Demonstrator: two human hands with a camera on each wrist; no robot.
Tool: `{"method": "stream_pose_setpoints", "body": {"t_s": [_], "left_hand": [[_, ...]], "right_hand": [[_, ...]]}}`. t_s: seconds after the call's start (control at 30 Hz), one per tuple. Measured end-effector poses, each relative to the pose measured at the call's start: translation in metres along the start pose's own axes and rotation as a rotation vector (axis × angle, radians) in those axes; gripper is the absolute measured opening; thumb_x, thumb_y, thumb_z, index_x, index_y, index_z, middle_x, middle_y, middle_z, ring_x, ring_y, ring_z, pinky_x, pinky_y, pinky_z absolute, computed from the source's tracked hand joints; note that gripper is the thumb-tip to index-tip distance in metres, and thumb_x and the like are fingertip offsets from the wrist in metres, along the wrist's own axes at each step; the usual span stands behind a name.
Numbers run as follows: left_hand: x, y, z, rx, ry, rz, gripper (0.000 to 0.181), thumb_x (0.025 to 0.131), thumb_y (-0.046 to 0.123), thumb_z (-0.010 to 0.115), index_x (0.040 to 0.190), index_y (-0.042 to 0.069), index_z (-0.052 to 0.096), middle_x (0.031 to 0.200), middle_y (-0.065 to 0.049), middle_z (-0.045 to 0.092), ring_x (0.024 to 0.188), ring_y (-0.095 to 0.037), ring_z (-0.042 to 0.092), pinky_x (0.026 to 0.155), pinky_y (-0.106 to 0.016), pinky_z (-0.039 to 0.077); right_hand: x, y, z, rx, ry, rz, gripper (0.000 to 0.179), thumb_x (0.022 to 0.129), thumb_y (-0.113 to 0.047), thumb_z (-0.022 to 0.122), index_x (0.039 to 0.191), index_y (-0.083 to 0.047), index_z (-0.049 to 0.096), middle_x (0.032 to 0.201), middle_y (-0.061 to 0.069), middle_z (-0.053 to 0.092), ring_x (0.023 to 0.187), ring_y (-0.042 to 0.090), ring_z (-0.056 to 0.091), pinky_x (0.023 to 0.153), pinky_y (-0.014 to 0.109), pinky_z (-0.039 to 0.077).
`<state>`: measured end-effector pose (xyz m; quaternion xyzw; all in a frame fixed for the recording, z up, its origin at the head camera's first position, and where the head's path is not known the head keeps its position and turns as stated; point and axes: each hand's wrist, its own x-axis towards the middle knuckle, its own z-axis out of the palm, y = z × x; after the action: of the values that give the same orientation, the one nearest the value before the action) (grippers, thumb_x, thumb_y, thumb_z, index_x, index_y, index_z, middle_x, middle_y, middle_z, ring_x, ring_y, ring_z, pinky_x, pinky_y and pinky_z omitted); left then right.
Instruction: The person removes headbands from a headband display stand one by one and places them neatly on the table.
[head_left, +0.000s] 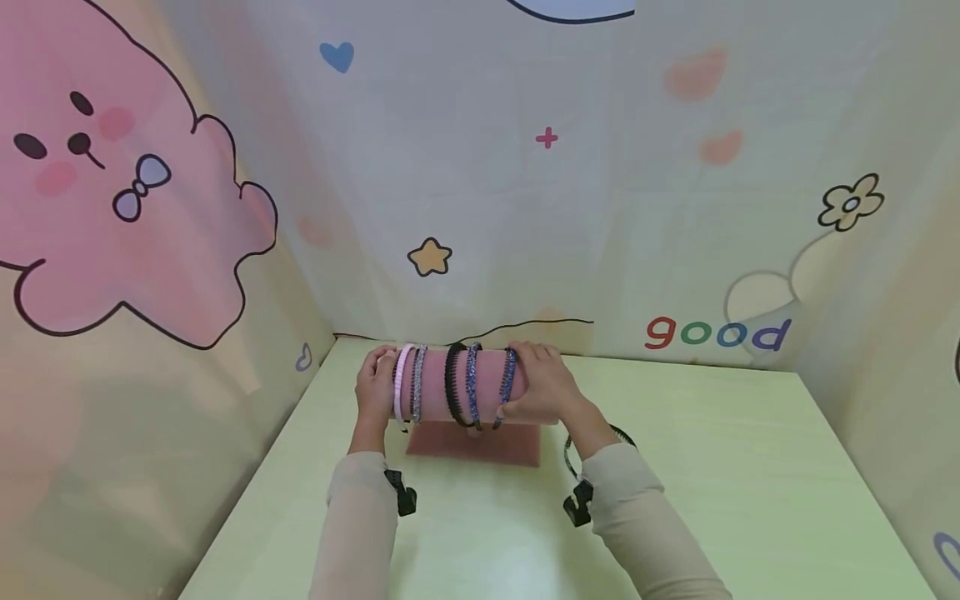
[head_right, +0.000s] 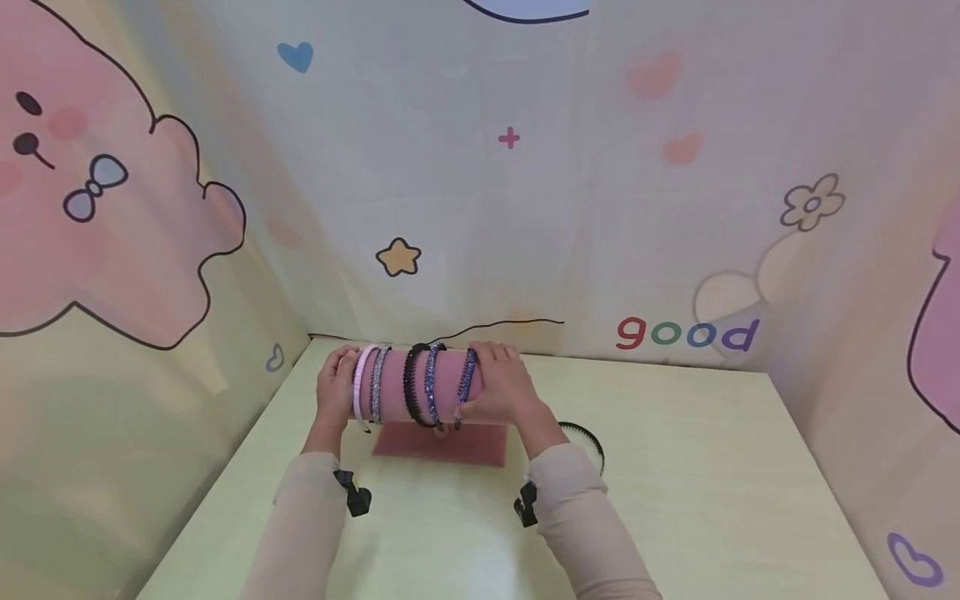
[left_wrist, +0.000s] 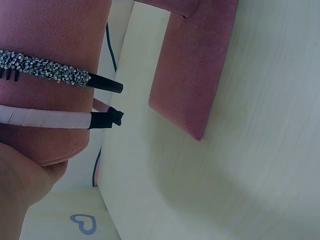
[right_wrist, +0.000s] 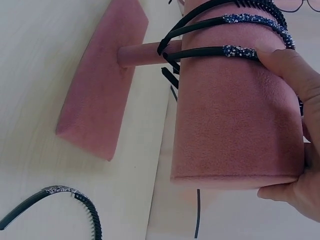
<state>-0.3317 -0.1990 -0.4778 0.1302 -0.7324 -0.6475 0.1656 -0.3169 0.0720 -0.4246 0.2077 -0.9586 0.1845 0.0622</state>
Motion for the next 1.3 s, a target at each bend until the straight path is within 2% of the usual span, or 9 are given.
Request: {"method": "stream_pose_setpoints", "body": {"t_s": [0.17, 0.37, 0.53, 0.77, 0.93, 1.3], "left_hand": [[0.0, 0.0, 0.001, 0.011, 0.018, 0.004, 0.036, 0.081, 0.053, 0.045, 0.104, 0.028, 0.056, 0.103, 0.006, 0.054, 0.09, -0.018, 0.049, 0.075, -0.04, 0.037], [0.001, 0.001, 0.002, 0.022, 0.022, 0.015, 0.035, 0.081, 0.052, 0.045, 0.103, 0.028, 0.056, 0.102, 0.007, 0.054, 0.089, -0.018, 0.049, 0.075, -0.04, 0.037], [0.004, 0.002, 0.002, 0.011, 0.024, 0.012, 0.035, 0.081, 0.051, 0.045, 0.104, 0.027, 0.056, 0.102, 0.006, 0.054, 0.088, -0.018, 0.049, 0.074, -0.039, 0.038], [0.002, -0.001, 0.001, 0.002, 0.02, -0.009, 0.036, 0.08, 0.053, 0.046, 0.104, 0.027, 0.056, 0.102, 0.006, 0.054, 0.088, -0.018, 0.049, 0.073, -0.038, 0.038], [0.001, 0.001, 0.002, 0.008, 0.022, -0.003, 0.034, 0.081, 0.052, 0.046, 0.102, 0.028, 0.056, 0.102, 0.006, 0.054, 0.088, -0.018, 0.049, 0.073, -0.038, 0.037], [0.001, 0.0, 0.001, -0.004, 0.023, -0.008, 0.033, 0.081, 0.051, 0.046, 0.102, 0.028, 0.056, 0.103, 0.005, 0.054, 0.089, -0.018, 0.048, 0.075, -0.038, 0.036]], "right_hand": [[-0.002, 0.002, 0.0, 0.021, 0.023, -0.008, 0.102, 0.05, -0.052, 0.073, 0.132, -0.015, 0.026, 0.13, 0.006, 0.033, 0.116, 0.025, 0.023, 0.089, 0.04, 0.029], [-0.001, 0.005, -0.001, 0.027, 0.015, -0.001, 0.101, 0.05, -0.05, 0.073, 0.132, -0.015, 0.026, 0.13, 0.005, 0.032, 0.116, 0.026, 0.023, 0.089, 0.04, 0.029], [0.002, 0.006, -0.003, 0.073, 0.028, -0.003, 0.101, 0.049, -0.045, 0.076, 0.131, -0.014, 0.027, 0.127, 0.005, 0.035, 0.115, 0.025, 0.024, 0.086, 0.041, 0.031], [-0.002, 0.014, 0.002, 0.128, -0.003, 0.011, 0.102, 0.05, -0.046, 0.076, 0.132, -0.015, 0.025, 0.136, 0.007, 0.02, 0.122, 0.025, 0.013, 0.088, 0.045, 0.029], [-0.006, 0.019, 0.002, 0.212, 0.02, 0.001, 0.097, 0.05, -0.042, 0.078, 0.13, -0.018, 0.027, 0.139, 0.005, 0.012, 0.123, 0.026, 0.011, 0.085, 0.048, 0.031], [-0.011, 0.026, 0.007, 0.312, 0.061, -0.008, 0.096, 0.05, -0.039, 0.079, 0.128, -0.016, 0.029, 0.14, 0.003, 0.007, 0.123, 0.023, 0.011, 0.086, 0.047, 0.031]]}}
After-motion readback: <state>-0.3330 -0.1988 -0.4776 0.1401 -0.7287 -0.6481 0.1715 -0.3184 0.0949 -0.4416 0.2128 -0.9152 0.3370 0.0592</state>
